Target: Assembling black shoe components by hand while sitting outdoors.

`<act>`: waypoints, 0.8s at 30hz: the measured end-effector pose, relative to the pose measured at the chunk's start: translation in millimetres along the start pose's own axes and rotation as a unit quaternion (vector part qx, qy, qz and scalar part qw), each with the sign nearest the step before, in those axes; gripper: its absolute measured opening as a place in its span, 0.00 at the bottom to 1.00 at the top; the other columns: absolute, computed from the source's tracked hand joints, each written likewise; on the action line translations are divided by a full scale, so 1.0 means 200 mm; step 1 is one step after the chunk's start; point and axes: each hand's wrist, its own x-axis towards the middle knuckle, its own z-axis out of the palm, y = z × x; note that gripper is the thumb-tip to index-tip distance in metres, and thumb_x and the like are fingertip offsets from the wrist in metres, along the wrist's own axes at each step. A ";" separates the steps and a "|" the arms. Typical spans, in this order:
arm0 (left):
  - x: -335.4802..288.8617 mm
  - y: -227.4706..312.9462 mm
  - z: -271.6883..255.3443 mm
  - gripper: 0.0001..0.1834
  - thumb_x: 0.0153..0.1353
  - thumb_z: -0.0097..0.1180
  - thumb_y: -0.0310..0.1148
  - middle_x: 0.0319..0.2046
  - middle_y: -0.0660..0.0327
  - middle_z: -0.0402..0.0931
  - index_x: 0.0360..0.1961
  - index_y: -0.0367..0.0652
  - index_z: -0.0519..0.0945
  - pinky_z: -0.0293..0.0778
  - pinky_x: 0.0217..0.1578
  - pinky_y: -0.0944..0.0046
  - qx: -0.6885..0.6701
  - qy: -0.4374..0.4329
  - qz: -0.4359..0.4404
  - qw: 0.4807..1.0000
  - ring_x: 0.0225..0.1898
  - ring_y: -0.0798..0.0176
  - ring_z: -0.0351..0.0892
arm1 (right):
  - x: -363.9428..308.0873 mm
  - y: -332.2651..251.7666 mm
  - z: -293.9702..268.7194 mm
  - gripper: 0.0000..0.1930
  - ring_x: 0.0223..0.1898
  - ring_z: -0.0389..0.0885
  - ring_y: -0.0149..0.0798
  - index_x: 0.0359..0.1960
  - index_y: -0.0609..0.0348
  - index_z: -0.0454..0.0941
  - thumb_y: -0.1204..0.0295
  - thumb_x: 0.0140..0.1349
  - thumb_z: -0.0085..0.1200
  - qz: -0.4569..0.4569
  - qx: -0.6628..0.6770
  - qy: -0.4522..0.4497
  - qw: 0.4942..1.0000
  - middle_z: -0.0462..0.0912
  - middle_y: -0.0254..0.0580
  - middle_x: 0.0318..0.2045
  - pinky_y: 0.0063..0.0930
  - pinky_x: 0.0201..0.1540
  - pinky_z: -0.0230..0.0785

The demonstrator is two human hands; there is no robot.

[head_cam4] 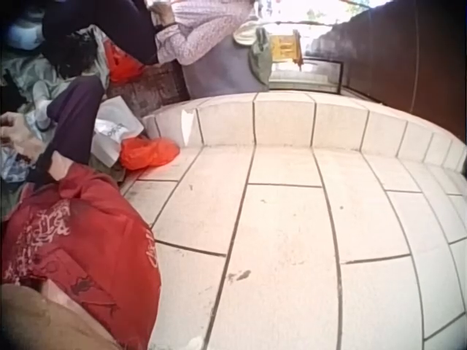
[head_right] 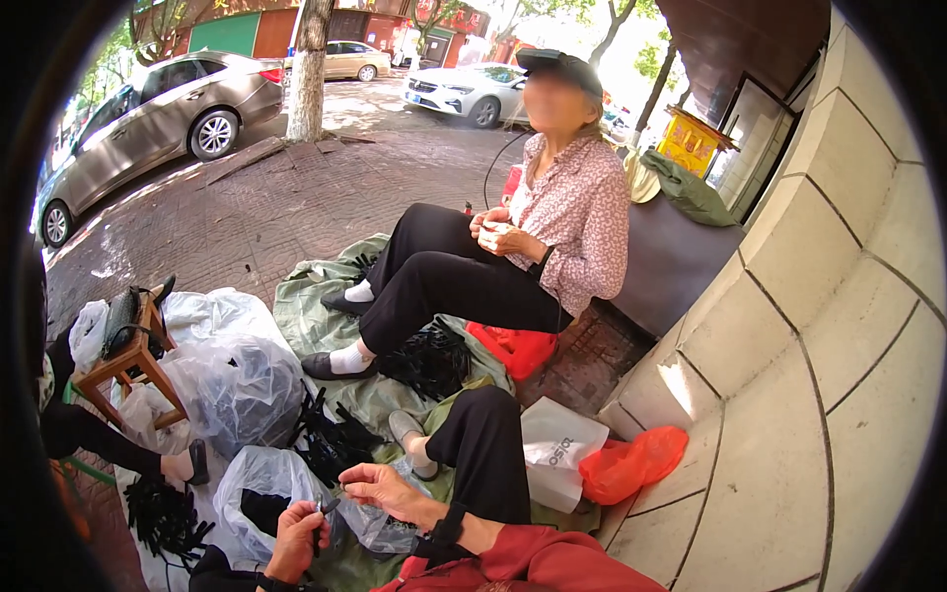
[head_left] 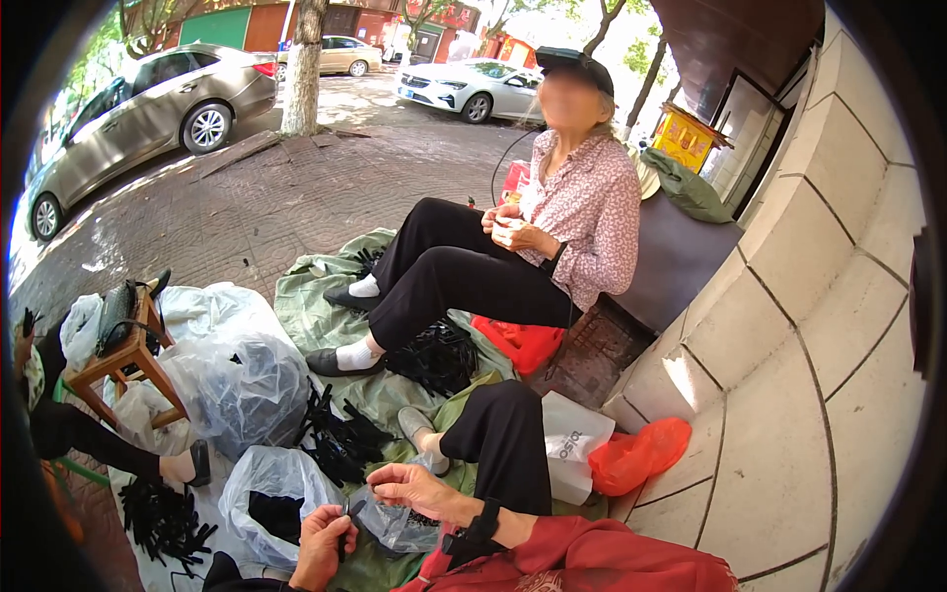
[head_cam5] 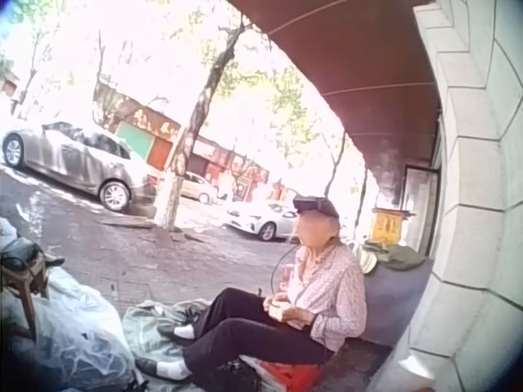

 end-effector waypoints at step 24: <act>0.02 0.04 0.06 0.09 0.54 0.47 0.25 0.24 0.61 0.74 0.38 0.36 0.70 0.66 0.20 0.74 0.048 -0.059 -0.020 0.997 0.19 0.72 0.70 | -0.04 -0.17 0.04 0.12 0.33 0.79 0.36 0.42 0.66 0.69 0.78 0.56 0.48 -0.060 -0.055 0.056 0.995 0.77 0.42 0.33 0.23 0.35 0.74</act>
